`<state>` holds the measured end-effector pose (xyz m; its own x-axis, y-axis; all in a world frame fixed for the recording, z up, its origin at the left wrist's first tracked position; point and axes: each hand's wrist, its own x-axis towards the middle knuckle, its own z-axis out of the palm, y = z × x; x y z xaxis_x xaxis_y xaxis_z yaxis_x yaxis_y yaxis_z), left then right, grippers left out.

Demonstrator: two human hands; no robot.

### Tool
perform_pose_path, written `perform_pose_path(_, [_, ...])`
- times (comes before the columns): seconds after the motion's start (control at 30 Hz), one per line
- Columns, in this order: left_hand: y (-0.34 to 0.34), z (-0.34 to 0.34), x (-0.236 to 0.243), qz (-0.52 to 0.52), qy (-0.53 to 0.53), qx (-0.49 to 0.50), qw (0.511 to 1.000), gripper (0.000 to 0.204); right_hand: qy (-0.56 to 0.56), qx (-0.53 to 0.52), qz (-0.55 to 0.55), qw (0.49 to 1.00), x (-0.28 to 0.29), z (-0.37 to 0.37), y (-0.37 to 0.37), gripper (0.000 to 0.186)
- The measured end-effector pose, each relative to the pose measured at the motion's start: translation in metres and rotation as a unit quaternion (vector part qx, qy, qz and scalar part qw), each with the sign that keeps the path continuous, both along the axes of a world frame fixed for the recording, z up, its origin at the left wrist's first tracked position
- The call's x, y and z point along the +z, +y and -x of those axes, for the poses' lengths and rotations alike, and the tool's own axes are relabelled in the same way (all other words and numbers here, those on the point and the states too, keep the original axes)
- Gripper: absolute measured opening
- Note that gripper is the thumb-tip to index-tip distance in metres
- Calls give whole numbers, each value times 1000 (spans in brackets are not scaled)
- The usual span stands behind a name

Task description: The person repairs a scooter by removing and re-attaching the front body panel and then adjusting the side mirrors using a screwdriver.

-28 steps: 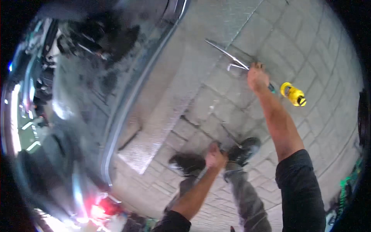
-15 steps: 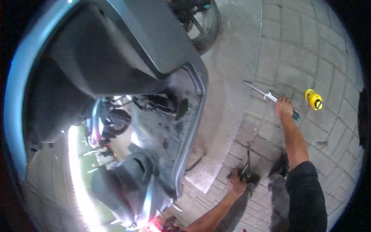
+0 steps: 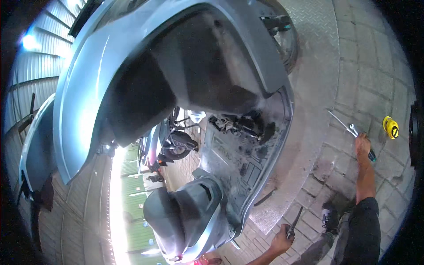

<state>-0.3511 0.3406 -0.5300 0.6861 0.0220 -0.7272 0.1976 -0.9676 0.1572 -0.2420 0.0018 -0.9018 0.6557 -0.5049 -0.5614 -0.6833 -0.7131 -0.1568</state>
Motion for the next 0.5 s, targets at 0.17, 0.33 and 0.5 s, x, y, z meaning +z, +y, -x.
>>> perform_pose_path(0.17, [28,28,17,-46,100,67,992,48,-12,-58,-68,996,21,45,10,26])
perform_pose_path(0.33, [92,91,16,-125,166,43,977,42,124,72,-132,981,106,115,60,35])
perform_pose_path(0.5, [33,38,50,-138,290,88,943,97,187,153,-265,934,115,261,72,53])
